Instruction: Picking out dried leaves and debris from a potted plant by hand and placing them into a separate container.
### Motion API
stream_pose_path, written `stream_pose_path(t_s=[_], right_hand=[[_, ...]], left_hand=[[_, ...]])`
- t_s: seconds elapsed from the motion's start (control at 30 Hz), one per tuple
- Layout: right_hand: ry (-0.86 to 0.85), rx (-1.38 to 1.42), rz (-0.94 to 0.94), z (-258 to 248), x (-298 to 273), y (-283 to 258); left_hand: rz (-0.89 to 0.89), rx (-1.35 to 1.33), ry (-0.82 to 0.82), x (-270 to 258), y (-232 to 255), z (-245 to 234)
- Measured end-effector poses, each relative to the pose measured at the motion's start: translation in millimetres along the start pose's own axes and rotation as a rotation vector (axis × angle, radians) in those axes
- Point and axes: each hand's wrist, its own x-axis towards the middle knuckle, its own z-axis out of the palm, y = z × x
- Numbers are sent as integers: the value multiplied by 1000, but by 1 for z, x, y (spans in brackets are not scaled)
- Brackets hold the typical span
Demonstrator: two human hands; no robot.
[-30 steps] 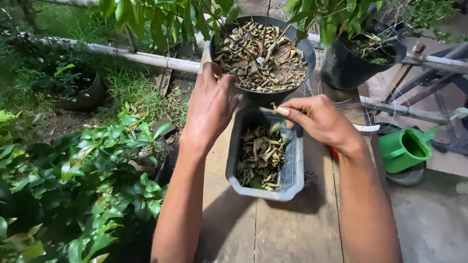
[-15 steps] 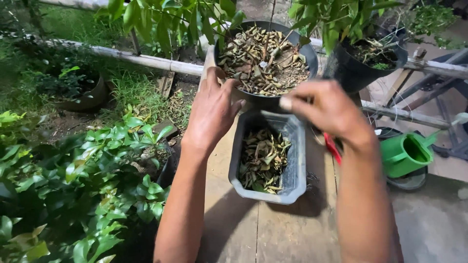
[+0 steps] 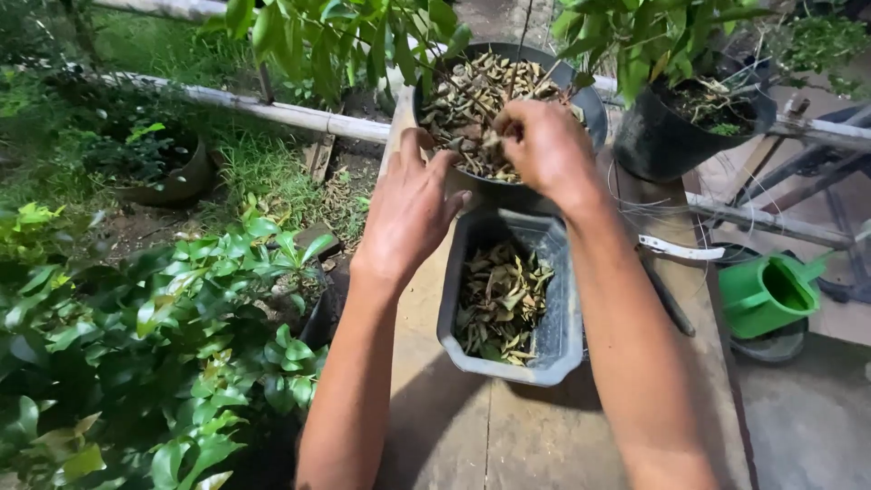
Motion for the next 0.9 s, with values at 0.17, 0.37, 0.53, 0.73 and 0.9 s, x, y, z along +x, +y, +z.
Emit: stream_pose_path(t_s=[0.17, 0.37, 0.53, 0.73, 0.9], right_hand=[[211, 422, -164, -16, -11, -3], [260, 607, -185, -19, -18, 6], [216, 707, -187, -32, -42, 13], [58, 765, -78, -50, -72, 23], [-103, 873, -103, -62, -89, 20]], left_hand=[[-7, 3, 7, 1, 1, -1], [6, 1, 5, 1, 0, 2], [63, 61, 16, -1, -2, 6], [23, 53, -24, 1, -3, 4], [30, 22, 47, 4, 3, 2]])
